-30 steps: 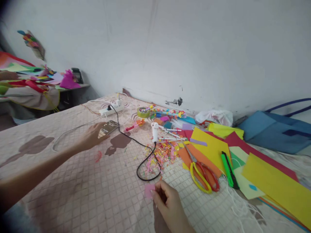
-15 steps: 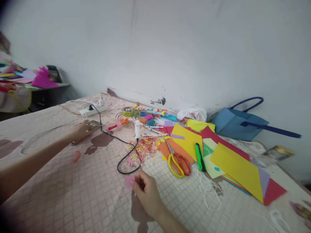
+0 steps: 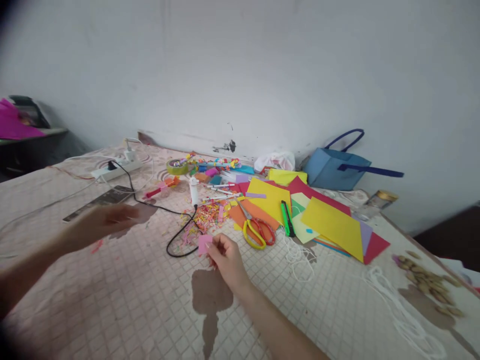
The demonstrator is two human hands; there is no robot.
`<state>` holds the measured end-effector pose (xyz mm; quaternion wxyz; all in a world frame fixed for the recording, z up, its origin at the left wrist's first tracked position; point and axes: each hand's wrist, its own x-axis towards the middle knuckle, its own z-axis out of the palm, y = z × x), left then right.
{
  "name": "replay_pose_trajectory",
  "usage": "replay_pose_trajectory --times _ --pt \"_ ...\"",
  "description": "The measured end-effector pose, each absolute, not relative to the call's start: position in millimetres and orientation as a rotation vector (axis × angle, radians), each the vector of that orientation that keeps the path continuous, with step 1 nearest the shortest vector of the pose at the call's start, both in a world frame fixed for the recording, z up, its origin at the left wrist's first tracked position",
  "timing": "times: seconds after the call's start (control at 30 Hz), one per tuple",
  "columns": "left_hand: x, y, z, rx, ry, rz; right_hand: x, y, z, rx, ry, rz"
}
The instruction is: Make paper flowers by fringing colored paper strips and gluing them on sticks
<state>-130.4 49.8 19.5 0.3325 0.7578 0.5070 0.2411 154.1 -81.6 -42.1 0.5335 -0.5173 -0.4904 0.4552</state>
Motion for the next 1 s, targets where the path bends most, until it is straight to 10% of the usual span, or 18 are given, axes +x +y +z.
replay_pose_trajectory --times 0.27,1.0 --pt "7.7 7.5 2.5 1.792 0.658 0.526 160.0 -76.5 -44.7 -1.197 -1.146 1.066" --pt "19.2 10.0 -17.1 1.190 0.705 0.582 181.7 -74.3 -33.0 -1.373 -1.243 0.936"
